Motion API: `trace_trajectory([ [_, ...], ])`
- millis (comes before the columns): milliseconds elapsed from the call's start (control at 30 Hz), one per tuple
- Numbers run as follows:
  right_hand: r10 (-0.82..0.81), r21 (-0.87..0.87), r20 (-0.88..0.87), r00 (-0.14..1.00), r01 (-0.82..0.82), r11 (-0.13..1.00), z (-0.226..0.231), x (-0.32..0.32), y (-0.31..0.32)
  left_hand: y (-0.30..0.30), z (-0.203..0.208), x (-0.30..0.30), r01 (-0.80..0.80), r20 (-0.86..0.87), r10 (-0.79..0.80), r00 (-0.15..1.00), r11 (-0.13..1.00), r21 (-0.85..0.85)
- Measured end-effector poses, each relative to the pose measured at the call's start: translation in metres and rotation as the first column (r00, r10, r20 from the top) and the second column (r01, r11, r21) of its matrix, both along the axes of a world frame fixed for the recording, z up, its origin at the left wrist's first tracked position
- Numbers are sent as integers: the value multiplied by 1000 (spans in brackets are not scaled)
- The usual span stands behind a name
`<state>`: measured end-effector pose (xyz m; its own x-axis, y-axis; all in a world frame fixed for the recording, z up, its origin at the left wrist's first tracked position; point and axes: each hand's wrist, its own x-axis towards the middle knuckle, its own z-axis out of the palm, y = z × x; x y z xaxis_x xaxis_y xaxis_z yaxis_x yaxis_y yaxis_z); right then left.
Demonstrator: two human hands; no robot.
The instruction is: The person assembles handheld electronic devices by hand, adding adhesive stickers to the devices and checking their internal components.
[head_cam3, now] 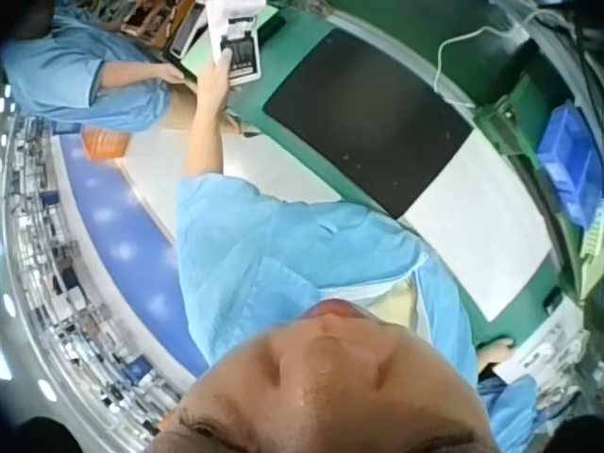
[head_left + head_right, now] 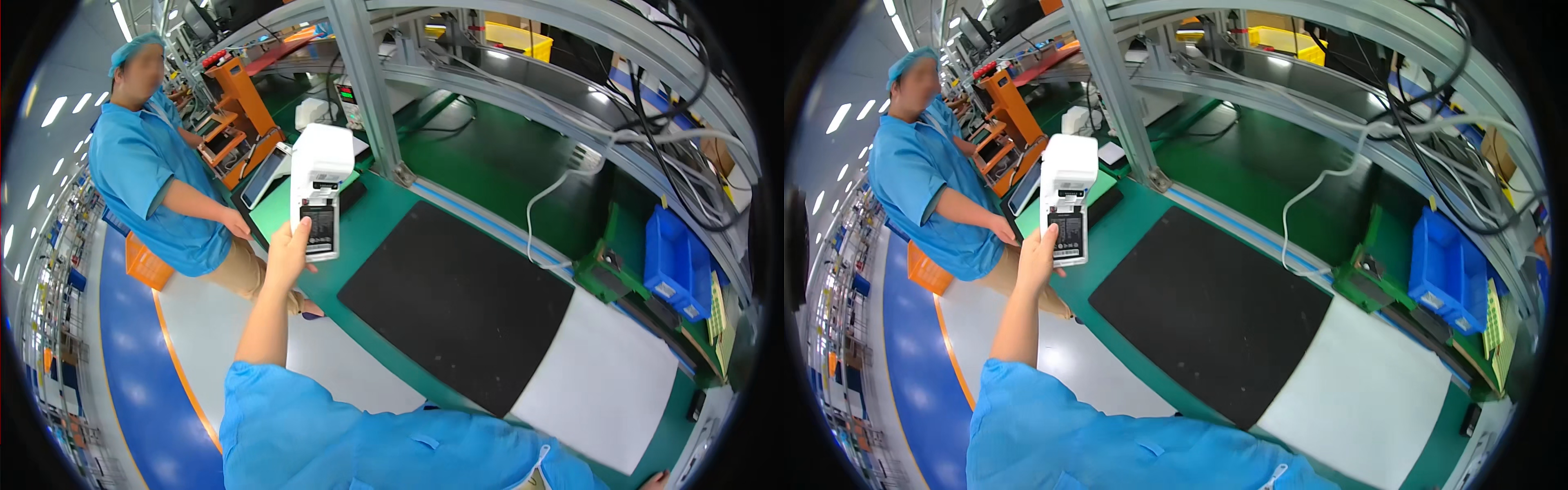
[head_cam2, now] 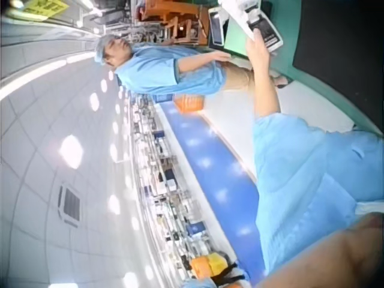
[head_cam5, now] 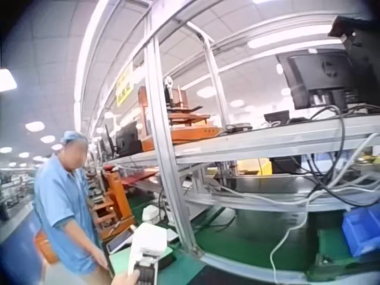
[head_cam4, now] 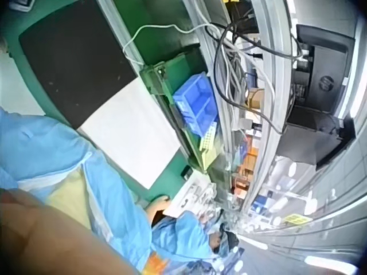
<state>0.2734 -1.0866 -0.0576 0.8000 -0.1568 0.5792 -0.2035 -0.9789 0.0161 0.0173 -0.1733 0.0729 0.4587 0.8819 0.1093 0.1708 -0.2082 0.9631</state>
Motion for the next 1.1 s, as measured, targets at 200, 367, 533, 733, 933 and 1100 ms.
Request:
trace_trajectory([
  [200,378,611,159,912,-391,688,38,28,130,-133,25,45,513,373,-385,844,783,-352],
  [367,860,967,174,480,-246,-58,95,-30,336,-247,15,97,708,309,-640,703,596,-378],
  [533,892,919,173,417,258,-298,123,-59,417,-356,-5,122,791,97,-791,604,610,53],
  [733,785,817,335,521,255,-517,104,-41,382,-408,-7,130,850,-246,-836,491,398,344],
  [933,728,424,554,403,616,-664,91,-2,356,-361,-19,163,723,-240,-738,630,446,527],
  [1100,687,287,533,494,659,-696,68,14,349,-255,-61,249,432,-302,-311,901,571,699],
])
